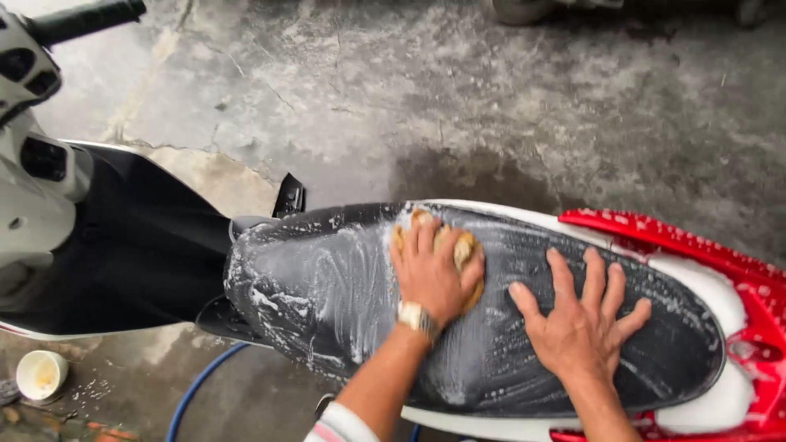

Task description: The person cleans a white and red scooter using a yellow cloth. They wipe the front dashboard, handlebars, and the black seat, dipping the cloth into a bucket of soapy water to create suds on the seat.

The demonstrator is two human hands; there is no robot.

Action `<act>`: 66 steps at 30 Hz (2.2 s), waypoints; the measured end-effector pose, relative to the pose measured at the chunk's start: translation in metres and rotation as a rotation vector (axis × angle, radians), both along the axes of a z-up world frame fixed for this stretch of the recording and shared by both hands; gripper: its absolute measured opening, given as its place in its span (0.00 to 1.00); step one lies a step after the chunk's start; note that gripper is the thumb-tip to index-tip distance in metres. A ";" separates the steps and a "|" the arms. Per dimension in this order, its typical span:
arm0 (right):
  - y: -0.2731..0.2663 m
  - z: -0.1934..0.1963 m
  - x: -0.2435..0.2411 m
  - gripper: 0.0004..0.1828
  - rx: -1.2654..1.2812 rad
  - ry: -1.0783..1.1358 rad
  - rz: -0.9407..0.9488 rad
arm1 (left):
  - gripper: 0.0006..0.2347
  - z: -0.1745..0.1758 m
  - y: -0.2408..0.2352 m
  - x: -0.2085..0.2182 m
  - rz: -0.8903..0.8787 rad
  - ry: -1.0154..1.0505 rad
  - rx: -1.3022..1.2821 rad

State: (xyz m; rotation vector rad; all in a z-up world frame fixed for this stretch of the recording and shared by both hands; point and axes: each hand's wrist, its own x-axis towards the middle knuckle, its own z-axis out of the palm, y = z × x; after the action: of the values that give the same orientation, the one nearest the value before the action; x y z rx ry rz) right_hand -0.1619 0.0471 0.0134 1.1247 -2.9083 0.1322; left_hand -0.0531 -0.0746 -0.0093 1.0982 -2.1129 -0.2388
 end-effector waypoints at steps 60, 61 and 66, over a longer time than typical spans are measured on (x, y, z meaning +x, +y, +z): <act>0.007 0.006 -0.001 0.24 -0.026 -0.079 0.091 | 0.17 -0.025 0.020 -0.004 -0.140 -0.100 0.080; 0.011 0.007 -0.005 0.24 -0.013 -0.072 0.080 | 0.17 -0.031 0.021 -0.018 -0.151 -0.093 0.092; 0.009 0.002 -0.001 0.25 -0.032 -0.103 0.086 | 0.15 0.007 0.046 0.010 -0.252 -0.035 0.113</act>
State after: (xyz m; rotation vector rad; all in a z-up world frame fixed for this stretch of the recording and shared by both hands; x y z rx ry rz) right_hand -0.1632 0.0564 0.0150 1.2759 -2.9340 0.2445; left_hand -0.0430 -0.0287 -0.0019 0.9023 -2.2923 -0.4661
